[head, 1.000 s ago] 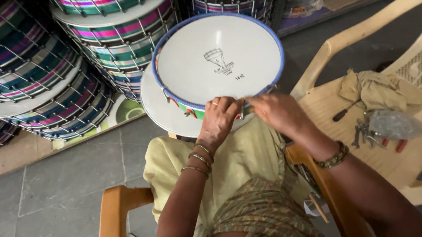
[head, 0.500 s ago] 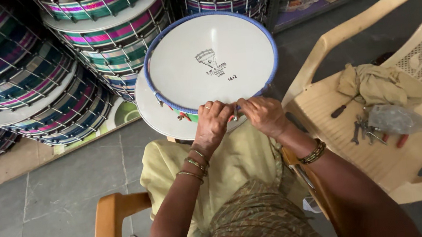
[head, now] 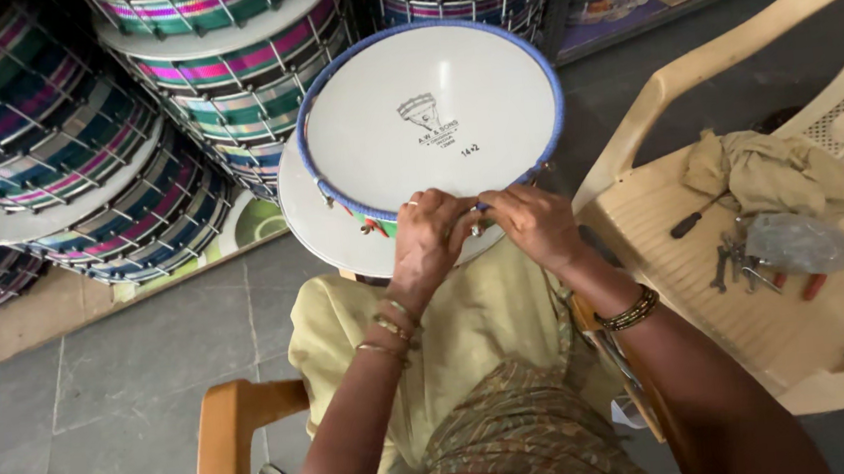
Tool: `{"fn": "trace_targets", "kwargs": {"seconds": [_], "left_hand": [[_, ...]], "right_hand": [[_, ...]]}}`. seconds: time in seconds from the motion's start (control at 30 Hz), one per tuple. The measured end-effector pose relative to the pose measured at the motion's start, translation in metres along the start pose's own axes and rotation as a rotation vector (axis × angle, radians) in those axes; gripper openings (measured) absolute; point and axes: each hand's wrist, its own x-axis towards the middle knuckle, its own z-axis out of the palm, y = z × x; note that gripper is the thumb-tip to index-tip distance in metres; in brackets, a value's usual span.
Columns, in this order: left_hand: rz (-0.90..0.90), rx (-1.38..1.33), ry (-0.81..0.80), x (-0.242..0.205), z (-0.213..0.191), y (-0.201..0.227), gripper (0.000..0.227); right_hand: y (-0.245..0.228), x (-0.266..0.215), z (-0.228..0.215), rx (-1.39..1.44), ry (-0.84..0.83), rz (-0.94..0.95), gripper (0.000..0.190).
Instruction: The person sits on a chair with a white drum on their lap and uses a small metal tool to tighten the tension rods around the drum's rim. They rotate the drum to access different sections and occasionally tap the drumhead to check the tension.
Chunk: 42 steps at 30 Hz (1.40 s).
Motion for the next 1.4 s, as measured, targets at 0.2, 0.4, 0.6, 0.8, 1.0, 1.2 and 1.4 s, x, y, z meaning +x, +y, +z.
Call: {"fn": "trace_targets", "kwargs": {"seconds": [0.2,0.4,0.6,0.8,1.0,1.2,1.4], "left_hand": [[-0.109,0.022,0.005,0.011,0.013,0.003,0.010],[-0.121,-0.108,-0.112,0.022,0.001,-0.006,0.010],[-0.075,0.121,-0.127,0.025,0.011,0.009,0.010],[-0.097,0.109,-0.071,0.022,0.013,0.008,0.018],[-0.074,-0.023,0.022,0.015,0.018,-0.002,0.018],[-0.109,-0.009,0.022,0.014,0.019,-0.004,0.022],[-0.133,-0.043,0.006,0.016,0.019,-0.005,0.018]], "right_hand": [[0.005,0.004,-0.003,0.028,-0.049,0.062,0.028],[0.012,0.007,-0.006,0.146,-0.036,0.049,0.020],[0.013,0.002,-0.004,0.155,-0.095,0.191,0.013],[0.002,-0.003,0.001,0.147,0.005,0.192,0.016],[-0.013,-0.003,0.001,0.121,-0.112,0.284,0.038],[-0.021,0.001,0.002,0.160,-0.097,0.355,0.027],[-0.020,0.001,0.002,0.248,-0.013,0.301,0.022]]}}
